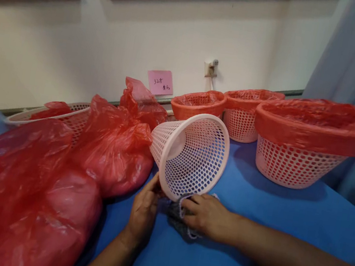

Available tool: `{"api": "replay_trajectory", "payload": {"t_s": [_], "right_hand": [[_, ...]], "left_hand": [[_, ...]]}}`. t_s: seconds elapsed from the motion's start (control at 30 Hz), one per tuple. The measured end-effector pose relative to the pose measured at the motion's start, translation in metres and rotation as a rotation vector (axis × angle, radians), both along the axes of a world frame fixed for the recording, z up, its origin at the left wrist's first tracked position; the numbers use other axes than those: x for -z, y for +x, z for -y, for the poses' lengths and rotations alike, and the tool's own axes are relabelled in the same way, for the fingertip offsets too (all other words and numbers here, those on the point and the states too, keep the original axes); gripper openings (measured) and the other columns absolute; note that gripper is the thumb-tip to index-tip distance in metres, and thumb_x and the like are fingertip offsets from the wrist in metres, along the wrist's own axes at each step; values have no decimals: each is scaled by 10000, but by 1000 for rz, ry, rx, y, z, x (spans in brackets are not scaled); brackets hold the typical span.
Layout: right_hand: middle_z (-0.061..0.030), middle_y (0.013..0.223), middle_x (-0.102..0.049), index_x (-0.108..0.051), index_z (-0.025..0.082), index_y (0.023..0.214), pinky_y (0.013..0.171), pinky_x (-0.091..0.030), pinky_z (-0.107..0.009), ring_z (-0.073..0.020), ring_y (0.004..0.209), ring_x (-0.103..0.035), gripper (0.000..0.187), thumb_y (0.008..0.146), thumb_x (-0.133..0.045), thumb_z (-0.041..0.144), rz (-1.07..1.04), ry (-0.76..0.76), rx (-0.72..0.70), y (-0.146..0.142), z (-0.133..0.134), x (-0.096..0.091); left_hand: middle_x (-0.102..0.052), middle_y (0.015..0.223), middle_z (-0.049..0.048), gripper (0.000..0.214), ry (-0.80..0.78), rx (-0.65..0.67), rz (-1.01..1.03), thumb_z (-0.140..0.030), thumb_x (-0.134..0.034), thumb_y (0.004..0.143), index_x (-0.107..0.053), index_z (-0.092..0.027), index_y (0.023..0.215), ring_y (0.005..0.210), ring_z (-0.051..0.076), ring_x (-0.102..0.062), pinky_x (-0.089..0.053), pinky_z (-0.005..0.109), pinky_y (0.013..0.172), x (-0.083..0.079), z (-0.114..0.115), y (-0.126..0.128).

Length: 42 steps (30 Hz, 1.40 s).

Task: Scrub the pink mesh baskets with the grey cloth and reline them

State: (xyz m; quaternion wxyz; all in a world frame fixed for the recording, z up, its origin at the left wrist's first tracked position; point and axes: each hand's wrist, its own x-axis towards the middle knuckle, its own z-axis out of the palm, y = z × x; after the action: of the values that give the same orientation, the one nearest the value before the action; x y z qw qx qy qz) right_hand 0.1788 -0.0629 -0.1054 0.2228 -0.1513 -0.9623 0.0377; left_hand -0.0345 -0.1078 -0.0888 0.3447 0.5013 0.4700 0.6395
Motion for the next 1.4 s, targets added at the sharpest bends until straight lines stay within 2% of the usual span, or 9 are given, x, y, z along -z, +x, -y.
{"api": "replay_trajectory", "payload": {"t_s": [0.4,0.6,0.73,0.83,0.93,1.03,1.17,1.27,1.4], "right_hand": [[-148,1413,-531,-675,221,1251,886,-503,-400,-281,1130,-562,363,961,-478,127,145,20,765,83,-90,-23],[-97,1100,-633,-700,206,1101,853,-551,-320,-199,941,-634,318,816,-615,95,13,-356,443,27,-14,3],[-66,1147,-598,-675,264,1201,873,-562,-313,-191,986,-633,412,798,-700,179,-320,-492,50,-15,24,-32],[-72,1211,-587,-690,254,1166,959,-529,-341,-197,1084,-611,336,841,-671,171,-536,-297,-3,-23,-13,-86],[-81,1155,-606,-716,208,1105,976,-515,-386,-222,1071,-613,347,779,-660,102,-723,-126,263,-2,-83,-118],[-67,1064,-628,-727,188,1071,955,-514,-392,-220,999,-627,328,778,-621,87,-728,-117,542,36,-129,-97],[-71,977,-638,-727,173,988,913,-514,-408,-220,916,-622,277,764,-596,77,-567,-375,750,58,-108,-16],[-64,898,-648,-724,149,883,824,-528,-356,-207,851,-636,252,702,-590,35,-456,-656,551,45,-56,28],[-6,947,-687,-735,186,929,748,-526,-251,-157,815,-655,386,591,-656,16,-364,-914,130,41,-10,37]], "left_hand": [[-736,1276,108,681,-19,-147,17,-339,-940,629,-723,-220,1263,1159,324,-705,-558,503,1057,-9,-2,-7],[-728,1291,109,658,0,-166,-1,-358,-919,663,-718,-207,1271,1172,320,-699,-562,471,1053,-6,-1,-4],[-705,1334,106,600,-43,-133,5,-425,-840,773,-693,-210,1314,1217,320,-674,-541,449,1074,-4,2,-5],[-715,1317,107,567,-33,-128,-15,-454,-812,801,-706,-204,1298,1235,322,-662,-530,435,1085,-5,2,-7],[-729,1291,105,568,-3,-147,-57,-429,-847,767,-723,-203,1273,1214,318,-674,-523,449,1095,-7,2,-7],[-733,1286,99,586,17,-134,-39,-403,-864,752,-712,-220,1288,1191,312,-687,-517,478,1102,-9,1,-5],[-721,1309,91,567,25,-101,-27,-401,-834,791,-693,-234,1315,1207,299,-677,-497,487,1123,-8,2,-2],[-723,1307,77,560,35,-145,-28,-406,-832,794,-692,-244,1311,1199,286,-681,-509,476,1111,-7,1,0],[-743,1270,48,509,84,-258,-29,-387,-850,779,-724,-261,1256,1165,247,-697,-525,408,1097,-20,-1,5]]}}
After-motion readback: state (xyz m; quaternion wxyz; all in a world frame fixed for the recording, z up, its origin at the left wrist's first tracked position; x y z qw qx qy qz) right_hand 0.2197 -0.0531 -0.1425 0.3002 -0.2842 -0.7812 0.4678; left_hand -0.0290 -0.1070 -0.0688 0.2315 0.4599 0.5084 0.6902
